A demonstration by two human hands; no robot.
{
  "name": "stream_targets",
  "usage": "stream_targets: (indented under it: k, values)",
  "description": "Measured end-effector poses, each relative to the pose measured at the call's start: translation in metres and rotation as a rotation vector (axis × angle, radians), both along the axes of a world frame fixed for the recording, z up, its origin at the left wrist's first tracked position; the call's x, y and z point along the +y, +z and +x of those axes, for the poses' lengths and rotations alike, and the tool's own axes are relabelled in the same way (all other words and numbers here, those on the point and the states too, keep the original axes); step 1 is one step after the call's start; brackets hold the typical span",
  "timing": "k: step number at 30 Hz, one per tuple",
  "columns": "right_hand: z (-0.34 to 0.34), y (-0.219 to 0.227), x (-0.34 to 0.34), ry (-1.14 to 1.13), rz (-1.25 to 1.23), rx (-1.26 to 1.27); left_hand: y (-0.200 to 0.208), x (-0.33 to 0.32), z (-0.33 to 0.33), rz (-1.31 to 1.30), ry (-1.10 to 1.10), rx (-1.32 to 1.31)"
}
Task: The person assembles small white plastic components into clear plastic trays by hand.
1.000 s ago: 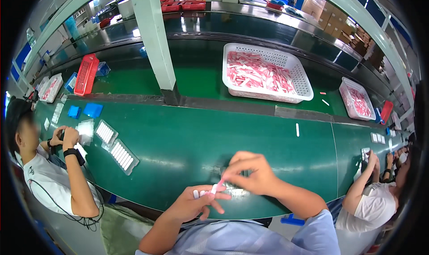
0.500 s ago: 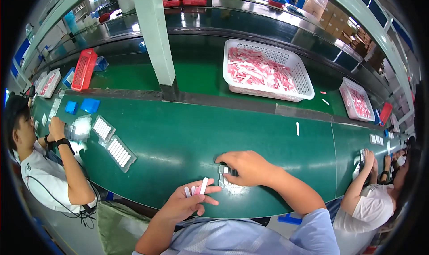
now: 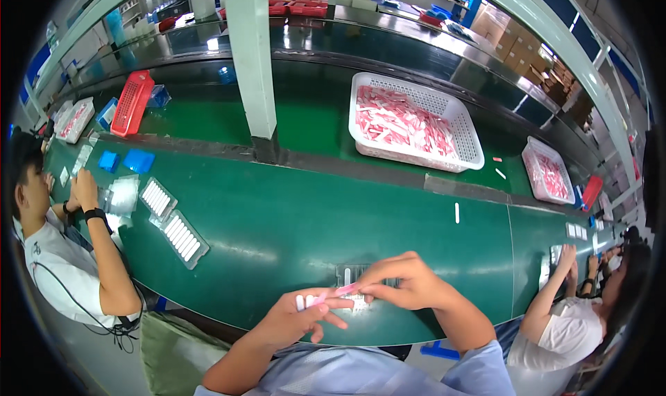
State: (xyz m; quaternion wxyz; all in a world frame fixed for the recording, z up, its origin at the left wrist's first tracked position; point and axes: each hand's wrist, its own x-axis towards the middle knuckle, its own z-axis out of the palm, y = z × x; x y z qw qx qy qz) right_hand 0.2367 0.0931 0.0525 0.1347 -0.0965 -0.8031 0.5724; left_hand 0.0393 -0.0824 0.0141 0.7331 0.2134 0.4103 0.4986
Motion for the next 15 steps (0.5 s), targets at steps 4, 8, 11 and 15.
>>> stream_targets:
  k: [4,8,11,15]
  values:
    - [0.022,0.003,0.004,-0.2,0.066,0.125,-0.014,-0.006,-0.011,-0.033,0.179,-0.114]
    - [0.027,0.013,0.003,-0.274,0.033,0.065,-0.022,-0.014,-0.017,-0.007,0.147,-0.052]
    - [0.031,0.013,0.006,-0.317,0.03,-0.007,-0.02,-0.017,-0.015,0.028,0.113,0.008]
    - [0.028,0.012,0.001,-0.33,0.527,-0.06,-0.022,-0.018,-0.014,-0.01,0.095,-0.06]
